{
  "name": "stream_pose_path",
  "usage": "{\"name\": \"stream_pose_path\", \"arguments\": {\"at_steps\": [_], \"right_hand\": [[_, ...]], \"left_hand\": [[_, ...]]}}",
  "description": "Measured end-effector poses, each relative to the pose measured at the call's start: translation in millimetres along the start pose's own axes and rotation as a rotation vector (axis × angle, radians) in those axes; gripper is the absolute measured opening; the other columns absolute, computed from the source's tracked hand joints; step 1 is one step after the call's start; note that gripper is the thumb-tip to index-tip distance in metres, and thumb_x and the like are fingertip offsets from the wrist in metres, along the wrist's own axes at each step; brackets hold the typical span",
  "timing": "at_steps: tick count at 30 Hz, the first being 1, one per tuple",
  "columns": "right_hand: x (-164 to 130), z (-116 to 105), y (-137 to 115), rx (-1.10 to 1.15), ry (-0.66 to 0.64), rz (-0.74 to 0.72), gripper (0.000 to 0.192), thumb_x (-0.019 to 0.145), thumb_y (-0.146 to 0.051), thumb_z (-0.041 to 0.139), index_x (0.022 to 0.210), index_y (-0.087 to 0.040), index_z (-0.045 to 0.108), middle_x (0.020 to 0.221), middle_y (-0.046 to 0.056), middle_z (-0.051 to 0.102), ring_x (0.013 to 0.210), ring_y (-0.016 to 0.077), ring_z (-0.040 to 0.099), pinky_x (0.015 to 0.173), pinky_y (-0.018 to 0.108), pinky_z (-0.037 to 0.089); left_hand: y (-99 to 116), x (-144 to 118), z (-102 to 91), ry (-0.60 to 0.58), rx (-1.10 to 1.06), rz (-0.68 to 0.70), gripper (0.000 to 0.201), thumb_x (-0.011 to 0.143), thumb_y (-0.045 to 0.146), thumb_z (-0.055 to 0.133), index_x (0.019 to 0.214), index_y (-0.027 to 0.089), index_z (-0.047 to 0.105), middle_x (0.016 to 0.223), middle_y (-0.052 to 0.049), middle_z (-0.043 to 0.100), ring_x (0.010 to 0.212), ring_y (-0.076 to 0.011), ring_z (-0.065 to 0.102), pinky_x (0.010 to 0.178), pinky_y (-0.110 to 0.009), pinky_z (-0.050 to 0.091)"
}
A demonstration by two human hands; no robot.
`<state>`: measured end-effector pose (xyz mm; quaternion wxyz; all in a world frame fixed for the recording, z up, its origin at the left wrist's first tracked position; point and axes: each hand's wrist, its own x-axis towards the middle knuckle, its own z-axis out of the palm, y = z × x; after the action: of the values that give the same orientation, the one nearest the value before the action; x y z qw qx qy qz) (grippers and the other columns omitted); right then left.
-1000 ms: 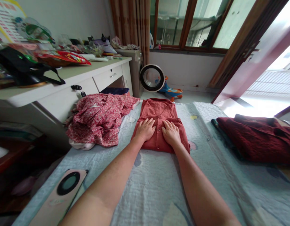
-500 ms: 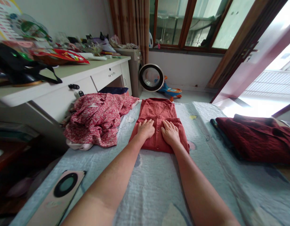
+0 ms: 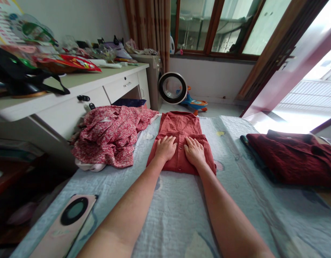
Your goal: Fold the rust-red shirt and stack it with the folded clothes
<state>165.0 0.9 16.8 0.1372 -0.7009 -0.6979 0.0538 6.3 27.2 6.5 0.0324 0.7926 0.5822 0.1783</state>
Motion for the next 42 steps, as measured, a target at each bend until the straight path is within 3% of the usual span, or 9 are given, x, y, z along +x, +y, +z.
{"name": "stream_pose_path", "arguments": {"at_steps": [6, 10, 15, 36, 42], "right_hand": [[-0.3, -0.9, -0.3, 0.004, -0.002, -0.002, 0.052, 0.098, -0.038, 0.029, 0.148, -0.026, 0.037, 0.154, 0.002, 0.037, 0.142, 0.0246, 0.028, 0.115, 0.044, 0.022], [0.2, -0.9, -0.4, 0.004, -0.017, 0.004, 0.052, 0.098, -0.038, 0.029, 0.148, -0.025, 0.036, 0.154, 0.002, 0.036, 0.142, 0.0250, 0.028, 0.115, 0.045, 0.022], [1.1, 1.2, 0.7, 0.016, -0.012, 0.011, 0.054, 0.098, -0.039, 0.029, 0.149, -0.023, 0.035, 0.155, 0.003, 0.035, 0.143, 0.0245, 0.027, 0.115, 0.045, 0.021], [1.2, 1.7, -0.5, -0.022, -0.004, 0.029, 0.052, 0.098, -0.040, 0.032, 0.146, -0.022, 0.039, 0.154, 0.010, 0.034, 0.143, 0.0264, 0.027, 0.114, 0.043, 0.023], [1.8, -5.8, 1.9, -0.014, 0.007, -0.011, 0.048, 0.097, -0.039, 0.035, 0.138, -0.018, 0.048, 0.148, 0.011, 0.044, 0.136, 0.0255, 0.039, 0.111, 0.039, 0.028]], "left_hand": [[0.3, -0.6, -3.2, 0.028, -0.032, 0.125, 0.045, 0.094, 0.024, 0.039, 0.138, 0.025, 0.048, 0.152, -0.001, 0.040, 0.143, -0.0224, 0.030, 0.115, -0.046, 0.028], [0.1, -0.4, -3.2, -0.008, -0.056, 0.122, 0.047, 0.095, 0.020, 0.036, 0.141, 0.024, 0.045, 0.146, -0.002, 0.049, 0.138, -0.0207, 0.039, 0.115, -0.043, 0.029], [0.1, -1.1, -4.6, -0.005, -0.074, 0.140, 0.055, 0.095, 0.016, 0.032, 0.148, 0.030, 0.034, 0.148, 0.001, 0.047, 0.133, -0.0184, 0.045, 0.112, -0.041, 0.031], [0.7, -0.9, -6.6, -0.015, -0.036, 0.148, 0.047, 0.096, 0.019, 0.032, 0.140, 0.029, 0.047, 0.143, -0.002, 0.053, 0.131, -0.0184, 0.047, 0.112, -0.040, 0.033], [-0.7, -0.8, -3.3, 0.019, -0.044, 0.167, 0.046, 0.096, 0.019, 0.033, 0.138, 0.027, 0.050, 0.141, -0.004, 0.054, 0.128, -0.0202, 0.050, 0.111, -0.042, 0.034]]}}
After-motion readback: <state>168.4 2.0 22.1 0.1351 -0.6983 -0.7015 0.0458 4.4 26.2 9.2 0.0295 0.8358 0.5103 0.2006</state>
